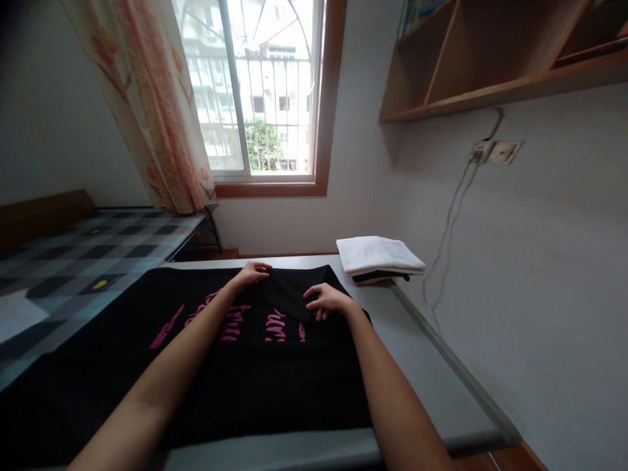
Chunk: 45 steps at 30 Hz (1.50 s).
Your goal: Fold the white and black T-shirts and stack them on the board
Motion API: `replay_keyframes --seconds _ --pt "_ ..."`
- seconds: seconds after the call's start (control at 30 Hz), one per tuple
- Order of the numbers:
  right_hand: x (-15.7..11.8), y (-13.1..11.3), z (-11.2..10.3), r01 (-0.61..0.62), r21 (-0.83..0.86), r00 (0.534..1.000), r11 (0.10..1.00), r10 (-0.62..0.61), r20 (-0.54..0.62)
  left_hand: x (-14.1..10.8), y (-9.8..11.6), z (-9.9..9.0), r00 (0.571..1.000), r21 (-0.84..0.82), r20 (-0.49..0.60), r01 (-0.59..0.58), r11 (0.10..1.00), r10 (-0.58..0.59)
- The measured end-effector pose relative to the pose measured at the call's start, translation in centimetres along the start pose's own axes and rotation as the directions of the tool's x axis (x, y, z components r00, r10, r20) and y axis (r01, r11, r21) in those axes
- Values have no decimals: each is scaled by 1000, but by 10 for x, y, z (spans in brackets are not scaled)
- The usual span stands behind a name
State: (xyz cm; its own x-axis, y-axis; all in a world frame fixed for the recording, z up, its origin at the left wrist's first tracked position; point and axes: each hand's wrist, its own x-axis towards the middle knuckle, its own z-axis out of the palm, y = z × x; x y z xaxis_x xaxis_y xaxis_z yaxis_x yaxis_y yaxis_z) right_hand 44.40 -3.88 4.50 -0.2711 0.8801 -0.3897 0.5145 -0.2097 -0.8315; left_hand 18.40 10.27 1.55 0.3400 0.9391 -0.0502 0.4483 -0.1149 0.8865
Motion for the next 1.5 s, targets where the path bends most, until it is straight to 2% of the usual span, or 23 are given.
replay_keyframes --seconds 0.1,0.17,0.2,0.23,0.3,0.37,0.47,0.63,0.8,0.97,1.07,1.2,1.23,1.27,1.33,1.4,1.43,1.5 --pt "-1 1 -5 -30 -52 999 998 32 35 1 -1 1 1000 33 -10 -5 999 5" --pt "2 1 -13 -26 -99 996 995 18 -85 1 0 3 1000 55 -19 -9 998 10" --pt "5 1 -17 -41 -144 979 989 11 -203 1 1 3 1000 65 -21 -13 998 14" --pt "9 1 -21 -64 -196 942 978 -6 -336 1 2 3 1000 74 -20 -17 997 19" --pt "21 2 -28 -111 -288 834 951 -68 -547 1 4 3 1000 93 -12 -22 995 23" --pt "34 3 -30 -108 -339 762 934 -141 -632 -1 7 2 1000 112 2 -20 994 20" --pt "51 9 -25 -81 -358 719 930 -194 -667 -4 10 0 1000 132 22 -6 991 3" --pt "62 25 -12 -138 -373 634 917 -208 -745 -6 9 -3 999 131 33 31 991 -35" --pt "59 30 -14 -124 -372 610 920 -225 -760 -5 5 -7 997 95 53 48 994 -53" --pt "56 30 -15 -69 -385 633 920 -258 -730 -6 2 -9 995 82 81 55 995 -61" --pt "52 28 -12 -125 -389 622 913 -233 -747 -6 2 -9 996 104 77 41 994 -50" --pt "42 17 -6 -234 -478 564 847 -282 -776 -3 5 -10 999 179 39 -22 984 15" --pt "39 13 -6 -210 -510 578 834 -314 -753 -3 6 -10 999 200 25 -49 978 45" --pt "36 8 -5 -151 -535 620 831 -342 -706 -2 8 -10 997 222 10 -77 972 77" --pt "31 -1 -2 23 -540 762 841 -364 -535 -2 10 -10 991 261 -6 -129 957 135" --pt "27 -8 2 160 -476 899 865 -327 -292 -1 10 -9 985 291 6 -166 942 172" --pt "25 -11 4 190 -446 941 874 -292 -172 -2 10 -8 983 302 20 -181 936 184" --pt "22 -14 8 201 -430 975 880 -223 0 -2 9 -8 979 320 51 -204 925 198"
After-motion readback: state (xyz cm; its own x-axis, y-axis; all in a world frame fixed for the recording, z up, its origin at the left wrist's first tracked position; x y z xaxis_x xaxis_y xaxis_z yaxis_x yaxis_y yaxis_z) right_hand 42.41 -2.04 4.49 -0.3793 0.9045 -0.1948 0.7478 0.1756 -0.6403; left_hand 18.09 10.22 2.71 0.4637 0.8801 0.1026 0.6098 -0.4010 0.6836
